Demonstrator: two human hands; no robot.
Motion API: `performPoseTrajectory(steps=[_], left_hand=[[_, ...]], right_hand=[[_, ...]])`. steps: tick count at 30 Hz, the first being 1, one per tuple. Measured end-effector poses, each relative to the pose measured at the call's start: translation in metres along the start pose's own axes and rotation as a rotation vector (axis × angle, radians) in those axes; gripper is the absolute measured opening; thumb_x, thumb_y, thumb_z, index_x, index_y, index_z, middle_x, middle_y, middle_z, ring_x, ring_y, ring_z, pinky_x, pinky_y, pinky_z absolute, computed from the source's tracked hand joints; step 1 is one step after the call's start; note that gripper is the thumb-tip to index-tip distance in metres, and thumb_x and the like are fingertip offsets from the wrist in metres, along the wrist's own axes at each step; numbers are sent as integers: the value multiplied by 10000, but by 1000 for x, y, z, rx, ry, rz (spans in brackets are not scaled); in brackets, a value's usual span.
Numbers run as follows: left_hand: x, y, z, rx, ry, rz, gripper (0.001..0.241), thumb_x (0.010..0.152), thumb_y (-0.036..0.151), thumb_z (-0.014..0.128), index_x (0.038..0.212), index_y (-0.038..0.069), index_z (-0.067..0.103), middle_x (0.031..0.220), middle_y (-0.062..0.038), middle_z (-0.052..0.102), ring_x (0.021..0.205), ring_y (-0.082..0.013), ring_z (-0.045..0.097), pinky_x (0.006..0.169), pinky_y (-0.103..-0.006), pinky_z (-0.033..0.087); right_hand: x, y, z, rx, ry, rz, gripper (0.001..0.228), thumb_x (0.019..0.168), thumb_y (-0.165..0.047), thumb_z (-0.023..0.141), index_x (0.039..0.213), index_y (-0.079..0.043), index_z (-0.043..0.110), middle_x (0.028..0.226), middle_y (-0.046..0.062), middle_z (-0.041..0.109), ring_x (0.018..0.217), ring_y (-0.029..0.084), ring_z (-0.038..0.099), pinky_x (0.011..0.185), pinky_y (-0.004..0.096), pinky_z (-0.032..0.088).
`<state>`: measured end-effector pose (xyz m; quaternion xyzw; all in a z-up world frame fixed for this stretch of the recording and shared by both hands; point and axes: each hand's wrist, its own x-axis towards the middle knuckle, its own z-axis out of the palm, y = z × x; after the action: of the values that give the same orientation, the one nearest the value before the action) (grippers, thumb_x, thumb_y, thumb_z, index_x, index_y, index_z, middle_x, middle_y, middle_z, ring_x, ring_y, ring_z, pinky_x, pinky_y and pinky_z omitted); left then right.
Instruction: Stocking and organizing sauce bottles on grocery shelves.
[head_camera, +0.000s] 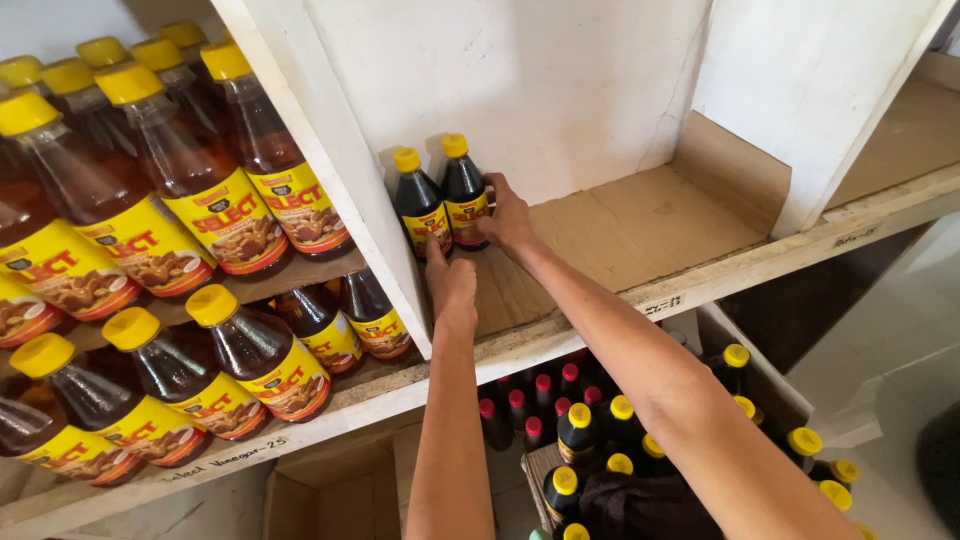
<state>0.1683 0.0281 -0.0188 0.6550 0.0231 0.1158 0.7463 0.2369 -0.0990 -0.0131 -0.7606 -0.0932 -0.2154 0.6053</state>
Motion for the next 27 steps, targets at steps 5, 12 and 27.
performPoseTrajectory(steps=[5, 12, 27], left_hand=[[3, -7, -3, 13, -1, -13, 942, 697, -72, 519, 1598, 32, 264, 1621, -183, 363, 1502, -272, 344, 1192, -321, 259], [6, -7, -5, -25, 0, -28, 949, 705, -93, 539, 1600, 47, 254, 1644, -166, 334, 1515, -264, 322, 1195, -335, 263], [11, -12, -7, -100, -18, -52, 966, 713, -132, 531, 1609, 57, 222, 1656, -178, 306, 1514, -268, 330, 1168, -344, 309]], right_hand=[[-5, -4, 1, -93, 11, 27, 975, 578, -83, 894, 1437, -101, 435, 1227, 183, 709, 1084, 322, 718, 888, 403, 593], [-4, 5, -1, -183, -48, -36, 1052, 617, -170, 926, 1493, -36, 357, 1281, 221, 671, 1166, 341, 671, 980, 396, 536], [4, 11, 0, -315, -18, 101, 1150, 570, -190, 980, 1496, -24, 320, 1234, 267, 643, 1127, 350, 644, 951, 399, 539]])
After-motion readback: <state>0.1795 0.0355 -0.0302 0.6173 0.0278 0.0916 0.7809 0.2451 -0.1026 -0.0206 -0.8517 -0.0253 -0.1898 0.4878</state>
